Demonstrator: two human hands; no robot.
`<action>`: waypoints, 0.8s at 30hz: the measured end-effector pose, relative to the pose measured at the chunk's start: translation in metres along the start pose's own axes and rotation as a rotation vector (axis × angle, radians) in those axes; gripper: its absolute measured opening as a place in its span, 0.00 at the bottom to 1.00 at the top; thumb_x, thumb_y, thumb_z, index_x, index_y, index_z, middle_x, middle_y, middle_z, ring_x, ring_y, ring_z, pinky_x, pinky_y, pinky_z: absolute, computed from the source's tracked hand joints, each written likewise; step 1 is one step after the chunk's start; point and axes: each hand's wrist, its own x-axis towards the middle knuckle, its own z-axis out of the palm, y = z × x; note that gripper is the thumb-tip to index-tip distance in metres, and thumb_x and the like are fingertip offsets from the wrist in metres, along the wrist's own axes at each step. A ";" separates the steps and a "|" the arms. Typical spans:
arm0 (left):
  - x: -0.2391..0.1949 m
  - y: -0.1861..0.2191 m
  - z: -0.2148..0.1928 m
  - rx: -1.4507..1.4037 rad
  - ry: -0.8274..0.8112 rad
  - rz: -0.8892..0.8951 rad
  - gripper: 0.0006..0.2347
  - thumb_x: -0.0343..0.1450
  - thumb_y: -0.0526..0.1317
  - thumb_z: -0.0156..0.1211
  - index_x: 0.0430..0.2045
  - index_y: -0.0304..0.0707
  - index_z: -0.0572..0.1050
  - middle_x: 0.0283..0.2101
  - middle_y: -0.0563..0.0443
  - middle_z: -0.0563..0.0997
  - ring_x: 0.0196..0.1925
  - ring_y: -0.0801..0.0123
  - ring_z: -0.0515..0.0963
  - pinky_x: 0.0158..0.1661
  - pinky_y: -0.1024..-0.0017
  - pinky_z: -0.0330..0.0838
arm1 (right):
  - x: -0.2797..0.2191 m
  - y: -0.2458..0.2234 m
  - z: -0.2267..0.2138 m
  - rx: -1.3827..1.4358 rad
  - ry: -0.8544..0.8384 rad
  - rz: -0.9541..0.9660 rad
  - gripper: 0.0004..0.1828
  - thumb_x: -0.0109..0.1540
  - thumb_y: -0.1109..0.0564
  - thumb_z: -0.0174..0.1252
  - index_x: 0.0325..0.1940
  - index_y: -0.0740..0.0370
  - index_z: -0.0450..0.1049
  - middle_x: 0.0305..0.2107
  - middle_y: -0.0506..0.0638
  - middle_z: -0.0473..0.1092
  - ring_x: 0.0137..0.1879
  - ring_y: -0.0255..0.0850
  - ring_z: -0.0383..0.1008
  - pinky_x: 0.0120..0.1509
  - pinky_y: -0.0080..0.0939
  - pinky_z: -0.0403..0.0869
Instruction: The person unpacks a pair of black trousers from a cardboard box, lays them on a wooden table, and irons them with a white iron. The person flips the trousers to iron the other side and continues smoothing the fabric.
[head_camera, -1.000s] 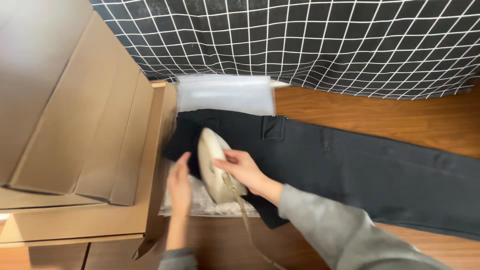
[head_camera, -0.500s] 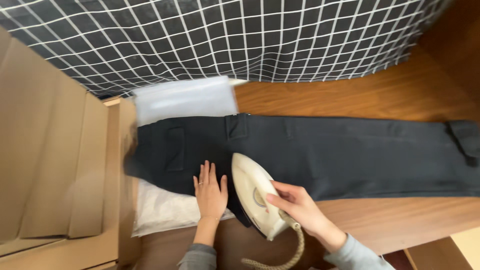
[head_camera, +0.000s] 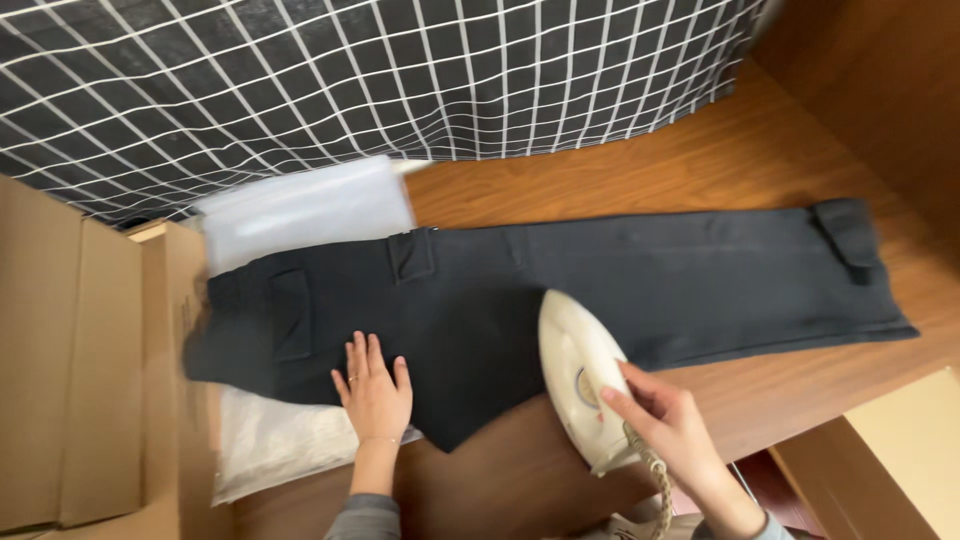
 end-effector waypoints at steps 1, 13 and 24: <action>0.001 0.008 0.000 -0.005 -0.065 -0.079 0.29 0.76 0.53 0.49 0.73 0.39 0.64 0.81 0.42 0.58 0.82 0.51 0.55 0.74 0.36 0.46 | 0.004 -0.001 -0.012 -0.066 0.012 -0.083 0.24 0.61 0.58 0.69 0.61 0.67 0.85 0.43 0.49 0.81 0.46 0.33 0.75 0.50 0.34 0.75; -0.032 0.244 0.052 -0.073 -0.115 0.262 0.32 0.74 0.55 0.56 0.72 0.38 0.63 0.80 0.34 0.55 0.83 0.46 0.52 0.70 0.30 0.48 | 0.012 -0.035 -0.140 -0.084 0.245 -0.068 0.14 0.68 0.54 0.63 0.51 0.63 0.87 0.29 0.48 0.76 0.37 0.35 0.66 0.44 0.34 0.67; -0.070 0.348 0.060 0.007 0.066 0.401 0.30 0.73 0.55 0.52 0.72 0.45 0.66 0.79 0.37 0.60 0.82 0.41 0.55 0.72 0.32 0.49 | 0.037 -0.030 -0.262 -0.013 0.473 -0.087 0.19 0.67 0.55 0.64 0.61 0.63 0.86 0.36 0.46 0.75 0.41 0.34 0.66 0.42 0.36 0.67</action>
